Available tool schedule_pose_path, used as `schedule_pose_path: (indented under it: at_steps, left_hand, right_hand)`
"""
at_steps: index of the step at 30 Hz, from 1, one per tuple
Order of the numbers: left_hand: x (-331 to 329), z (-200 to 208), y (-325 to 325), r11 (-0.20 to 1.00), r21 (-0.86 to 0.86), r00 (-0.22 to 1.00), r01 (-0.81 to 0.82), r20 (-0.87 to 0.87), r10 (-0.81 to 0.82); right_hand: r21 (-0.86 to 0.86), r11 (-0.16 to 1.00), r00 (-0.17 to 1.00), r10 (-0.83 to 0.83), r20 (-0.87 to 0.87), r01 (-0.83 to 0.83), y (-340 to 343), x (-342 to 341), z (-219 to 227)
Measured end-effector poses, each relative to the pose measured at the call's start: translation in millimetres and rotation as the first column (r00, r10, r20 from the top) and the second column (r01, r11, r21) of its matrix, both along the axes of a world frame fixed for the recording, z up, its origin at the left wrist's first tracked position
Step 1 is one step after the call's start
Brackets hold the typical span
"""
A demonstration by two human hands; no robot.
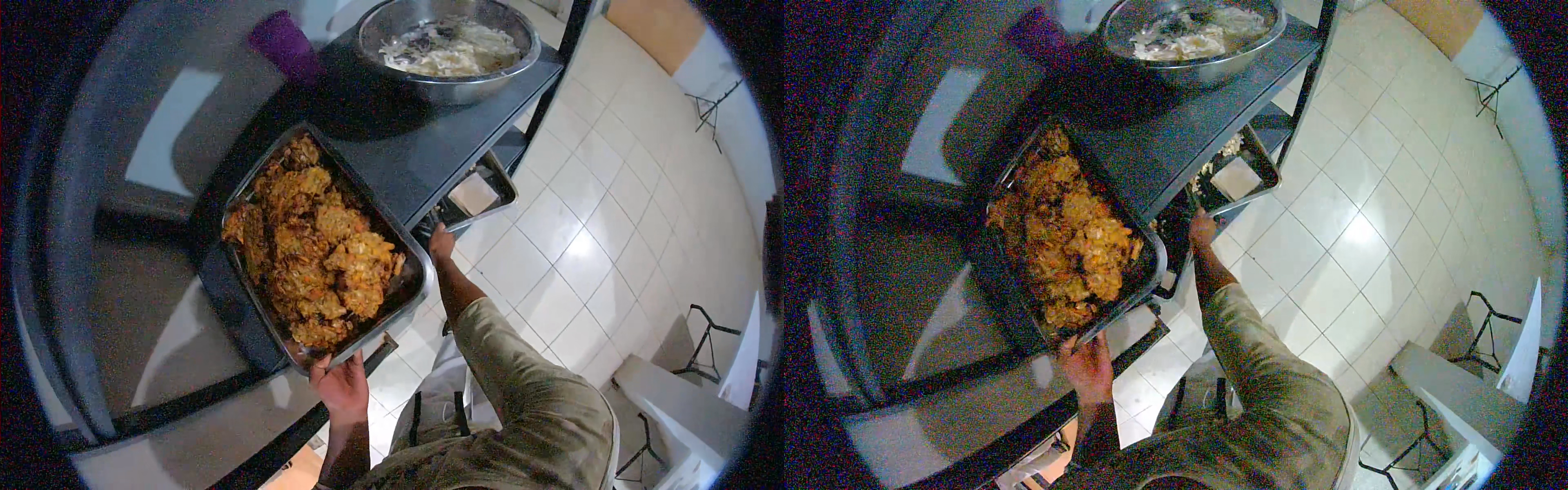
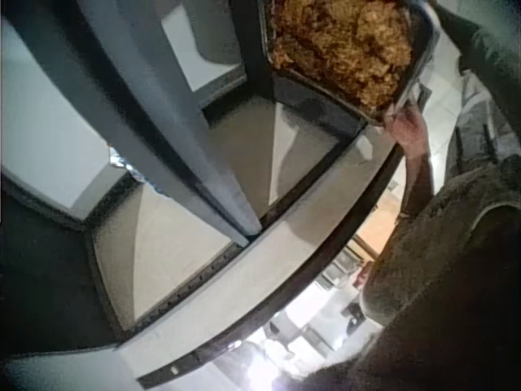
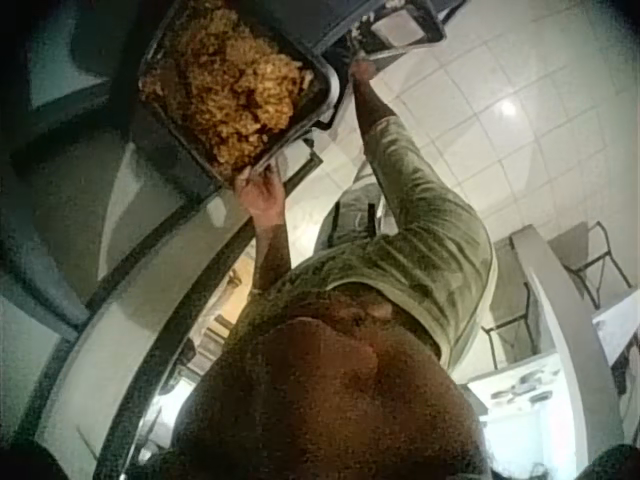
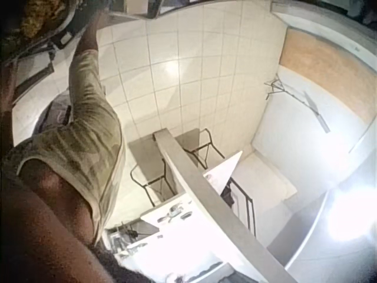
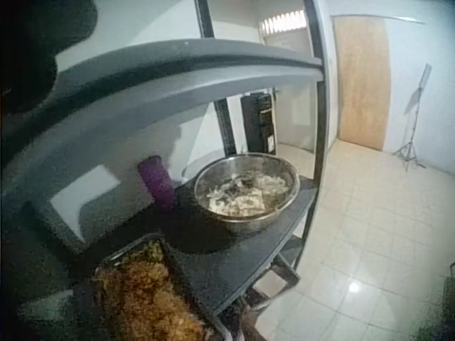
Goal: The person moves a bowl and trays containing food items from a table to a shelf and then folds a cardboard box on the table.
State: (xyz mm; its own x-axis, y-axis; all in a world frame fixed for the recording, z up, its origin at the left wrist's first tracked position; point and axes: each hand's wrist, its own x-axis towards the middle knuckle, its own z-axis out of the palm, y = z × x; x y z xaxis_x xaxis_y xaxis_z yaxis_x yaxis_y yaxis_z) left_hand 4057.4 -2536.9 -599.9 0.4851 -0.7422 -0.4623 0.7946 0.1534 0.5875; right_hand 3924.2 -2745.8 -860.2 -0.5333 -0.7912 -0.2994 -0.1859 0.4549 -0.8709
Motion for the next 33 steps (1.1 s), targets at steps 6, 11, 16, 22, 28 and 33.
schedule_pose_path:
  at_steps: [6, 11, 16, 22, 28, 33]
  left_hand:
    - [0.3, -25.8, -6.1, 0.998, 0.057, 0.999, -0.032, -0.03, 0.034]
    - [-1.8, -29.3, 12.0, 1.0, 0.006, 0.999, -0.019, -0.026, 0.019]
    - [-14.6, 31.9, 128.9, 0.998, -0.006, 0.996, -0.067, -0.056, 0.067]
    - [16.0, 160.2, 386.9, 0.998, -0.055, 0.998, -0.02, -0.063, 0.017]
    - [116.4, 324.9, 762.4, 0.995, -0.073, 0.997, 0.064, -0.029, -0.066]
    - [217.8, 457.3, 1114.5, 0.994, -0.063, 0.996, 0.089, 0.03, -0.087]
  right_hand:
    - [0.043, 0.975, 0.942, 0.221, -0.252, -0.218, -36.5, -5.6, -75.9]
    - [-0.368, 0.872, 0.592, 0.117, 0.797, 0.322, 5.6, -74.7, -83.9]
    - [-0.261, 0.913, 0.459, 0.095, 0.883, 0.313, 140.9, -145.3, 39.1]
    - [-0.18, 0.946, 0.429, 0.05, 0.902, 0.269, 481.0, -200.5, 197.3]
    - [-0.071, 0.979, 0.598, -0.06, 0.799, 0.193, 999.5, -161.9, 410.8]
    - [-0.017, 0.98, 0.726, -0.133, 0.675, 0.196, 1411.5, -86.6, 600.7]
